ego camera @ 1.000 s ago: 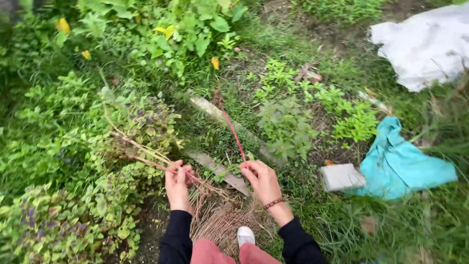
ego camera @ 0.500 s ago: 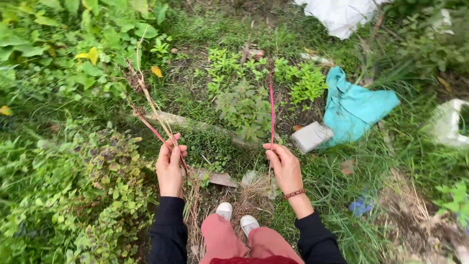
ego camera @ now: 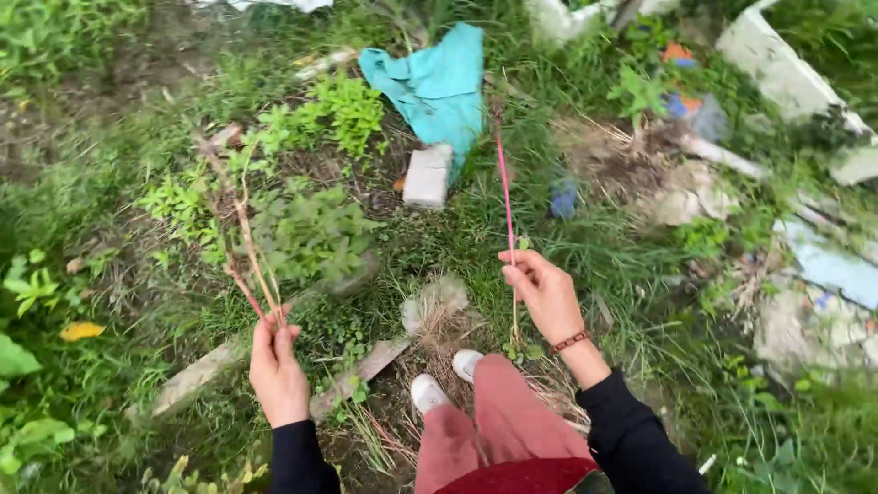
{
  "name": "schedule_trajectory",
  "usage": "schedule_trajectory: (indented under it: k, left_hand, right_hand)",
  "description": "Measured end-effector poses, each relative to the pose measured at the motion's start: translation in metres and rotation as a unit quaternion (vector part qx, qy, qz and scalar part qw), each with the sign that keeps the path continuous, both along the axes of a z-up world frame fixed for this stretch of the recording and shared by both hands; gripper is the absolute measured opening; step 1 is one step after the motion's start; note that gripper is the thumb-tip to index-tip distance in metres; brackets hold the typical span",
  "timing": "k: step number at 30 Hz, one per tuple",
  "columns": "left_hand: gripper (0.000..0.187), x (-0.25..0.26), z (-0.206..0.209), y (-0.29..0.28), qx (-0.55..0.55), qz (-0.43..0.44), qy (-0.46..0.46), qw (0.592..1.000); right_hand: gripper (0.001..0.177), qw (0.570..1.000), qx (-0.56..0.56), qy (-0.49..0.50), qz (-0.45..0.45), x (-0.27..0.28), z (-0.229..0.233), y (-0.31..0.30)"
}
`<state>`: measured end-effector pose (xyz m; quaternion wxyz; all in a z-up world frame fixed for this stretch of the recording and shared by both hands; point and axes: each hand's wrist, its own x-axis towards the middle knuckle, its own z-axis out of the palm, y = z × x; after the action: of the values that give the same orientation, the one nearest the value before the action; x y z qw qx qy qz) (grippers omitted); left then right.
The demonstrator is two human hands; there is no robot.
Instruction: The person gathers plant stems and branches in an outdoor garden area and processes them by stripping the stems.
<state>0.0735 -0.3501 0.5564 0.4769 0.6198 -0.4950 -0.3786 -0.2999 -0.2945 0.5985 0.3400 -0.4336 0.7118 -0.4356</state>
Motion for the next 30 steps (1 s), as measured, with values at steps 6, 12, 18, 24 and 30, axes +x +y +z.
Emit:
schedule_trajectory:
  k: [6,12,18,24,30]
  left_hand:
    - [0.027,-0.1,0.025,-0.038,0.027,-0.136,-0.125,0.983]
    - [0.029,-0.217,0.028,-0.031,-0.06,-0.296,-0.161,0.94]
    - [0.031,-0.385,0.044,0.028,-0.096,-0.431,-0.13,0.888]
    - [0.034,-0.553,0.096,0.133,-0.142,-0.57,-0.108,0.802]
    - [0.033,-0.64,0.128,0.226,-0.25,-0.681,-0.09,0.683]
  right_hand:
    - [0.027,0.984,0.023,0.03,-0.173,-0.067,0.0,0.121]
    - [0.026,0.93,0.029,0.001,-0.366,-0.129,-0.022,0.248]
    - [0.026,0.868,0.028,0.012,-0.495,-0.185,-0.015,0.381]
    - [0.024,0.796,-0.006,0.033,-0.605,-0.214,0.005,0.497]
    - [0.025,0.742,-0.035,0.02,-0.669,-0.223,0.03,0.548]
